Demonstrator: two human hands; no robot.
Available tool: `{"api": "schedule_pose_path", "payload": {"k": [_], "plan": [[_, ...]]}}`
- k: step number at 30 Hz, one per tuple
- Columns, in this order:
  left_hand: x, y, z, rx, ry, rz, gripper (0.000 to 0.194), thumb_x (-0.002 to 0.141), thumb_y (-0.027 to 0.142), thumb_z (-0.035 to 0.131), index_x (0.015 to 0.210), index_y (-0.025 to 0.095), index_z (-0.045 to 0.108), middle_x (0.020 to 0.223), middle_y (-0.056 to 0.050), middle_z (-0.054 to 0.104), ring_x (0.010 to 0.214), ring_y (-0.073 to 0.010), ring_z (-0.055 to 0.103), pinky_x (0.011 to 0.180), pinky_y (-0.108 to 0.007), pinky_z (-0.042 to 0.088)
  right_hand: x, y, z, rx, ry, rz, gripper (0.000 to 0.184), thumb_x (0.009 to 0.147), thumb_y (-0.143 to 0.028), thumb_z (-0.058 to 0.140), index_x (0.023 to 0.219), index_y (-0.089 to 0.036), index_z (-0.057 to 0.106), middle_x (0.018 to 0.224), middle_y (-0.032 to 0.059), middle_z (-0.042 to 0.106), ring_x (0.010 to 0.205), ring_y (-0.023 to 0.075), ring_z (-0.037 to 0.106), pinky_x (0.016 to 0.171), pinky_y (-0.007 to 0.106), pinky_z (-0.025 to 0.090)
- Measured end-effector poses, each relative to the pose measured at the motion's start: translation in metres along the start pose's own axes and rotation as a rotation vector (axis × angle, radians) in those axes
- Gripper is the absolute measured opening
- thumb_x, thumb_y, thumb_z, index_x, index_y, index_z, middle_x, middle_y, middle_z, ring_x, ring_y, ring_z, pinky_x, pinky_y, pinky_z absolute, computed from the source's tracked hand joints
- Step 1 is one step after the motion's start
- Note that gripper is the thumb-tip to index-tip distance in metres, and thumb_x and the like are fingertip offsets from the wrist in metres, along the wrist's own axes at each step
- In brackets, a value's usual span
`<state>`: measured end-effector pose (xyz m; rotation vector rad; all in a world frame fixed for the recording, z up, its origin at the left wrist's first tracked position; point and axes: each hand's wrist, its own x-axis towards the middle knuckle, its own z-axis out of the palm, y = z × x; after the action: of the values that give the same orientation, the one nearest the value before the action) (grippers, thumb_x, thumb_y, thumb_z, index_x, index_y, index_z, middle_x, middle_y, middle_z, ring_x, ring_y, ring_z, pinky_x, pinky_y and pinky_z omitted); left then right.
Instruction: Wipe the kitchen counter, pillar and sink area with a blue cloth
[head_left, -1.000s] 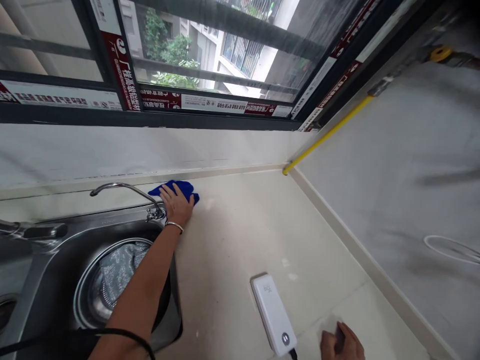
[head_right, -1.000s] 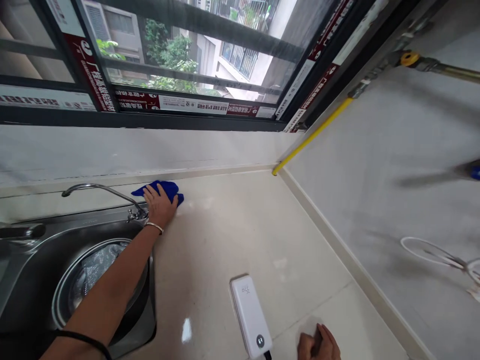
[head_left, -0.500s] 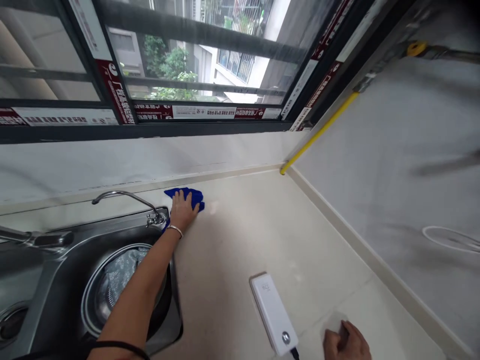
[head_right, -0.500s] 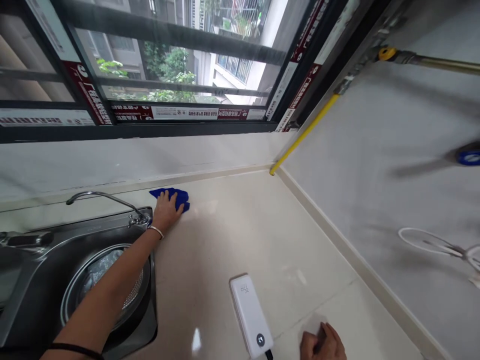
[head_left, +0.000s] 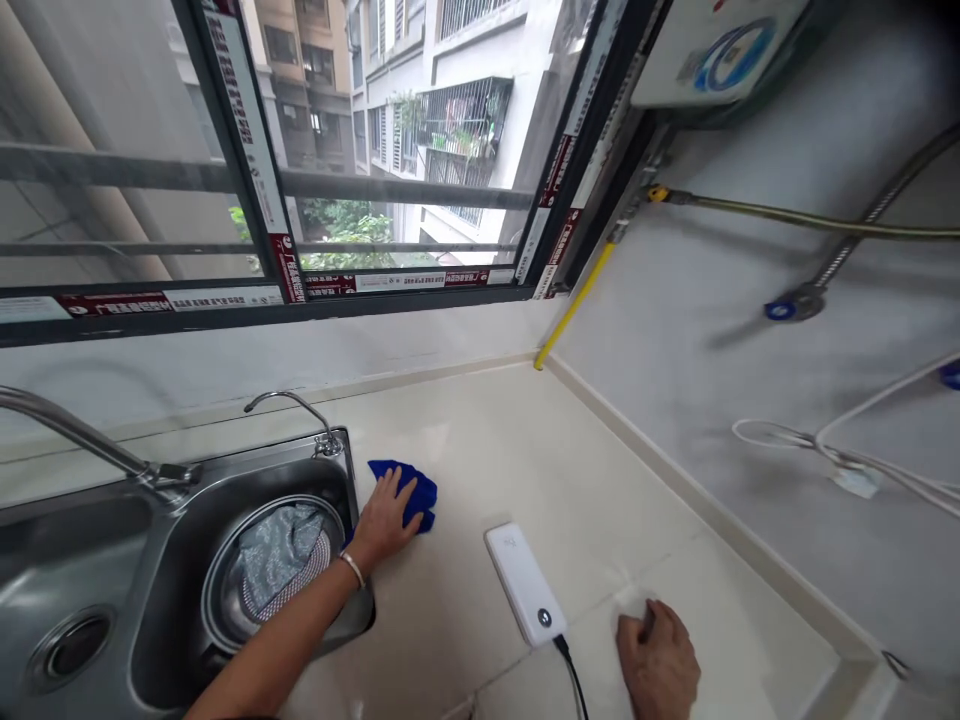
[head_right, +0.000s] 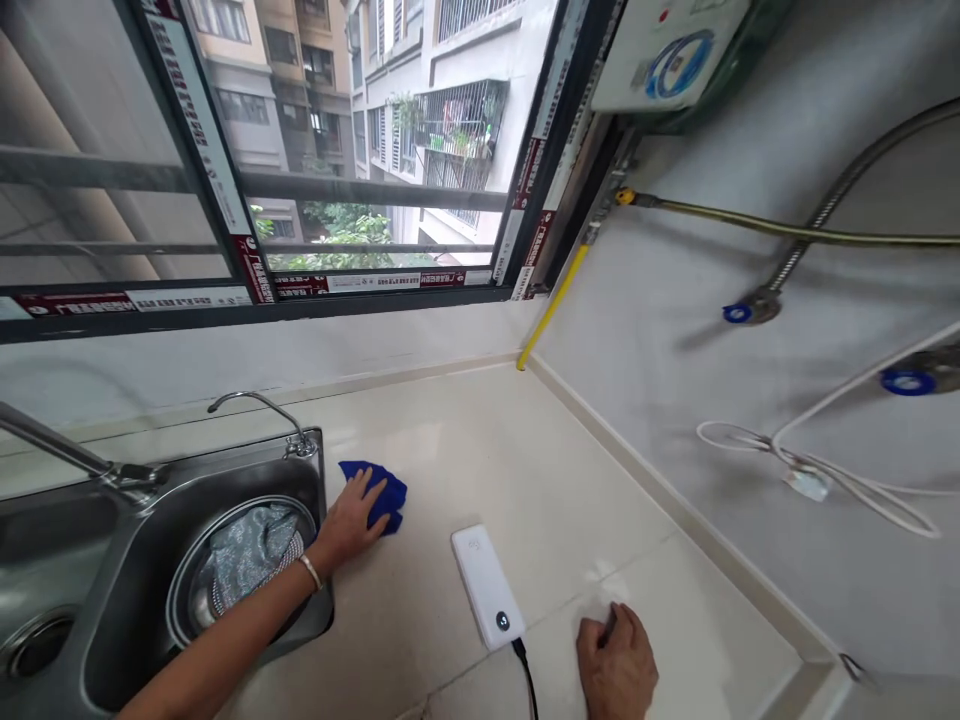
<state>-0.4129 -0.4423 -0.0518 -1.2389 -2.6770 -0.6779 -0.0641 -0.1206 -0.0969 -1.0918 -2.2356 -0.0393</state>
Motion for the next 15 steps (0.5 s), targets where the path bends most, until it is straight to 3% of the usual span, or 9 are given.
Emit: {"api": "schedule_pose_path", "payload": {"k": [7, 15], "plan": [[-0.091, 0.046, -0.011, -0.11, -0.089, 0.15, 0.069, 0.082, 0.031, 0.068, 0.147, 0.028, 0.045, 0.158, -0.017, 0.036, 0.146, -0.0377, 0.034, 0.115, -0.062, 0.04, 0.0, -0.002, -0.003, 0.007, 0.024, -0.037, 0.046, 0.085, -0.036, 0.044, 0.116, -0.008, 0.062, 0.119, 0.0229, 0.064, 0.103, 0.0325, 0.061, 0.085, 0.044, 0.049], [-0.132, 0.065, -0.036, -0.193, -0.256, 0.214, 0.071, 0.078, 0.03, 0.074, 0.145, 0.031, 0.048, 0.155, -0.014, 0.041, 0.144, -0.0355, 0.039, 0.116, -0.06, 0.039, -0.002, 0.004, -0.005, 0.053, 0.046, -0.061, 0.044, 0.082, -0.033, 0.045, 0.115, -0.008, 0.064, 0.117, 0.0212, 0.064, 0.099, 0.0298, 0.06, 0.082, 0.04, 0.046]]}}
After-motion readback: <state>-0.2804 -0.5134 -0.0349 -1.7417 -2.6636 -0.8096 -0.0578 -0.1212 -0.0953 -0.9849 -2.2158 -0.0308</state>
